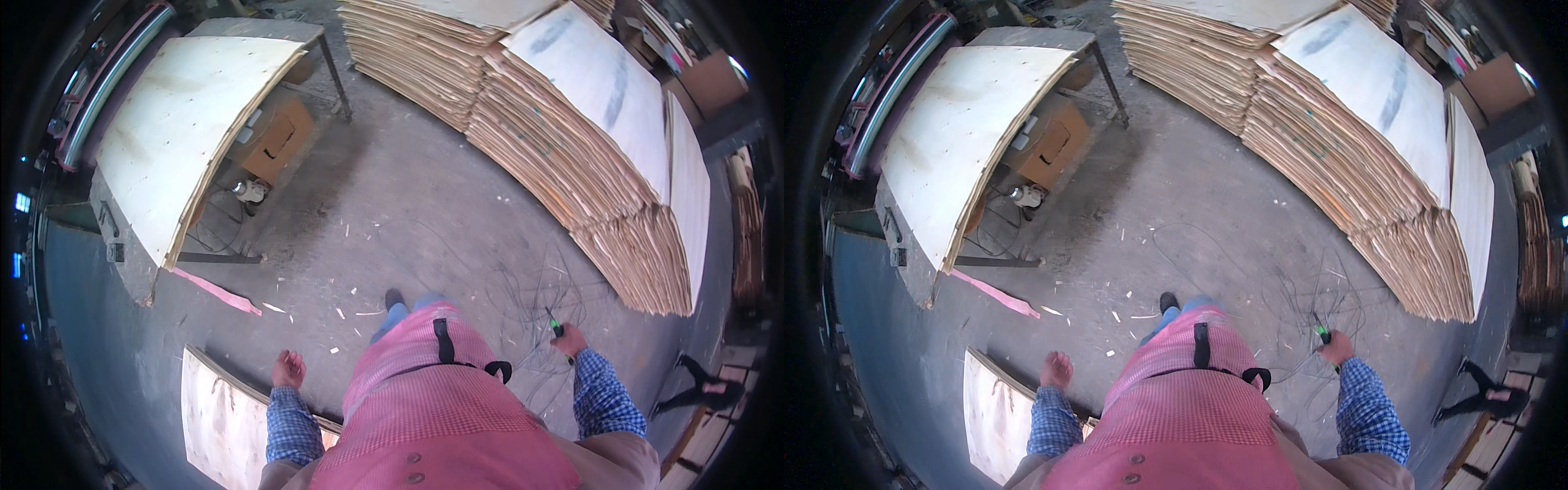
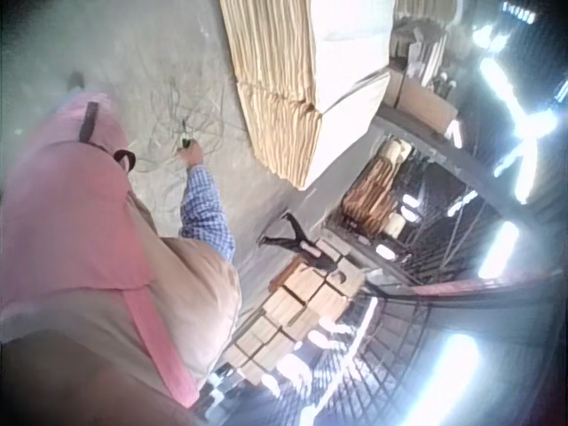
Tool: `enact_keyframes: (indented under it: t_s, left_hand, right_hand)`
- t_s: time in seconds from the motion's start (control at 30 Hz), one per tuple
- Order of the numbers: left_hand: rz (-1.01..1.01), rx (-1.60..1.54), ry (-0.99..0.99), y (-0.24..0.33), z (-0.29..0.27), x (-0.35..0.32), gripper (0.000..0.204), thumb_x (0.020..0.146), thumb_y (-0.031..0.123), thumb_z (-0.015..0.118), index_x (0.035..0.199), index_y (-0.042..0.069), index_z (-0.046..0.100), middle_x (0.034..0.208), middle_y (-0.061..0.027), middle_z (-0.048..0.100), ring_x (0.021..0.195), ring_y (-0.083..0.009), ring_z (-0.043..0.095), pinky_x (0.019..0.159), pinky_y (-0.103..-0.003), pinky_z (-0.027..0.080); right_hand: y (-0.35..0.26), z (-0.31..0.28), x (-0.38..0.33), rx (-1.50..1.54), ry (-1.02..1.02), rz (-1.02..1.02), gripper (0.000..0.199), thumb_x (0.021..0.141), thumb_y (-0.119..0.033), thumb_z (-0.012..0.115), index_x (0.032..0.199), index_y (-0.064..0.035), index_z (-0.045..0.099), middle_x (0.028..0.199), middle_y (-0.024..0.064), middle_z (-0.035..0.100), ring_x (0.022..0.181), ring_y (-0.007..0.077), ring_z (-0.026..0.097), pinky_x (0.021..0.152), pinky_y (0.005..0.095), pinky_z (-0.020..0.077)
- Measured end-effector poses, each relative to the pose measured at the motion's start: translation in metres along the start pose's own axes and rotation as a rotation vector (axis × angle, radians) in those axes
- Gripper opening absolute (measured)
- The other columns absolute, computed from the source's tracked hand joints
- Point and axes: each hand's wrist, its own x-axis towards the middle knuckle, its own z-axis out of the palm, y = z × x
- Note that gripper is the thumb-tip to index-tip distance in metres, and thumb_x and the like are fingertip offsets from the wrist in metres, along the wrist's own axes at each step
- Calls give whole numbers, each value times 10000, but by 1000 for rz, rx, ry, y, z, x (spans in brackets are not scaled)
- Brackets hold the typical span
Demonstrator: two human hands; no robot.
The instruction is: The person uses a utility knife to cut metal ties on stacks of wood veneer, feeds veneer sheets into a machine roller, and then organizes the sheets into a pile.
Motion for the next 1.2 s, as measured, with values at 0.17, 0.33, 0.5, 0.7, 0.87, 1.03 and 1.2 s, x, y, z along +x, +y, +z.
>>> enact_keyframes:
  t_s: [0.17, 0.33, 0.5, 0.7, 0.87, 1.03, 1.2]
  left_hand:
    - [86, -31, -59, 70, 59, 13, 176, 934, 326, 571, 964, 155, 602, 839, 68, 648, 740, -102, 613, 645, -269, 477]
    - [251, -60, -2, 114, 100, 29, 173, 940, 297, 562, 1025, 150, 598, 831, 47, 631, 742, -109, 611, 659, -271, 481]
    - [245, 32, -75, 130, 159, 62, 200, 934, 282, 573, 1077, 143, 581, 852, 21, 625, 757, -123, 611, 665, -281, 482]
    - [127, 76, -95, 131, 200, 64, 207, 923, 288, 596, 1069, 142, 583, 865, 18, 626, 769, -123, 612, 655, -279, 484]
    - [-34, 39, 16, 99, 124, 95, 187, 920, 301, 609, 1039, 157, 593, 846, 37, 628, 754, -115, 610, 624, -268, 476]
    - [-114, -83, 255, 48, 38, 76, 198, 947, 335, 552, 862, 160, 589, 712, 64, 578, 650, -91, 566, 546, -232, 438]
    - [-141, -190, 413, -40, -44, 39, 221, 915, 268, 525, 725, 160, 552, 619, -13, 551, 520, -154, 518, 452, -275, 415]
  right_hand:
    - [-17, 6, -11, 393, -336, 303, 240, 741, -162, 745, 850, 31, 653, 656, 90, 618, 516, 167, 572, 470, 324, 454]
    - [-27, 36, -3, 620, -432, 416, 209, 814, -177, 732, 848, 4, 634, 686, 43, 601, 526, 129, 546, 458, 287, 453]
    - [-49, 48, 7, 678, -478, 365, 249, 816, -218, 737, 919, -17, 633, 692, 34, 601, 545, 127, 560, 484, 282, 463]
    - [-108, -16, 13, 437, -374, 272, 362, 802, -276, 741, 988, 9, 617, 668, 41, 601, 505, 111, 537, 463, 290, 429]
    - [-185, -70, 58, 223, -272, 30, 267, 795, -282, 733, 890, -61, 617, 602, 5, 527, 533, 106, 510, 504, 304, 416]
    - [-303, -107, 146, -7, -296, -293, 389, 790, -280, 729, 1080, -49, 612, 723, 43, 561, 680, 138, 540, 649, 319, 451]
    - [-377, -102, 189, 173, -321, -388, 456, 830, -279, 703, 1221, -77, 582, 810, 54, 615, 699, 130, 570, 643, 301, 461]
